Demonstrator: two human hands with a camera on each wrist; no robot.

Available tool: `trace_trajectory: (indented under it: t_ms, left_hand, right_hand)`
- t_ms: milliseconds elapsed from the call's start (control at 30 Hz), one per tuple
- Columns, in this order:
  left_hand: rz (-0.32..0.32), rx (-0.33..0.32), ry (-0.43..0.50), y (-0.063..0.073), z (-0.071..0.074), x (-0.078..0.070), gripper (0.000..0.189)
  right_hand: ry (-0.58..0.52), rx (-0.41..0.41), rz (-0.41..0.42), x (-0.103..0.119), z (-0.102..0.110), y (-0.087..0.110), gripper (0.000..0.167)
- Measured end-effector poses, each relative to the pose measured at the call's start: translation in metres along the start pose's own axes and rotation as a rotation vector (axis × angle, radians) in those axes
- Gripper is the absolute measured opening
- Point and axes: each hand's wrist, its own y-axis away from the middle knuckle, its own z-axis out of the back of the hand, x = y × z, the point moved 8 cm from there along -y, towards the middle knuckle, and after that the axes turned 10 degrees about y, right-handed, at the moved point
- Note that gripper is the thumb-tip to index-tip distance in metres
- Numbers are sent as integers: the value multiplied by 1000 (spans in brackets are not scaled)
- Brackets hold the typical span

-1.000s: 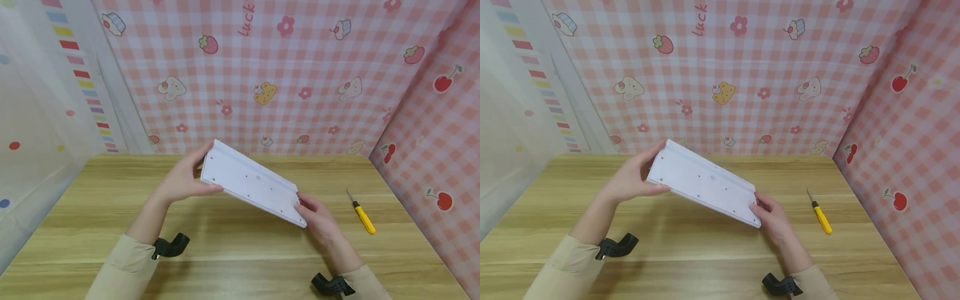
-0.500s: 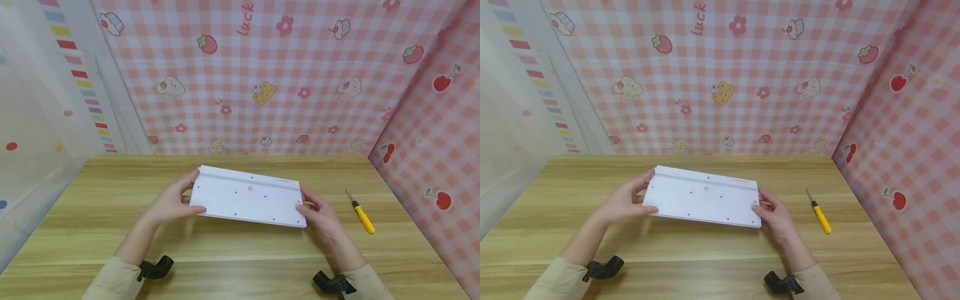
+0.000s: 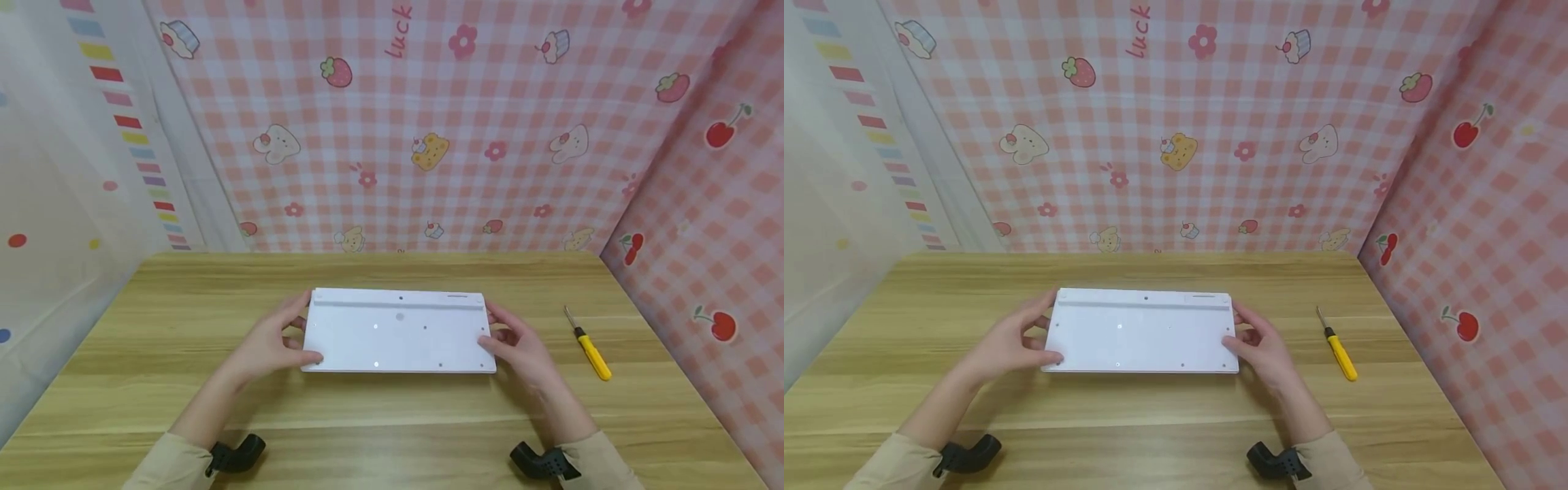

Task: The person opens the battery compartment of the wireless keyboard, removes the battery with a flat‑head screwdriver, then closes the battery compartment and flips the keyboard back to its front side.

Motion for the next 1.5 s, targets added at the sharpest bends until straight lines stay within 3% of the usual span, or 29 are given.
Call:
trace_trajectory:
  t_ms: [400, 767, 1500]
  left_hand:
    - [41, -9, -186, 15, 5, 19, 101]
    - [62, 22, -212, 20, 2, 31, 98]
    - [113, 28, -198, 19, 6, 47, 96]
  right_hand:
    - [64, 121, 68, -2, -12, -1, 70]
    - [101, 207, 54, -13, -22, -1, 75]
    - [252, 164, 99, -13, -23, -3, 75]
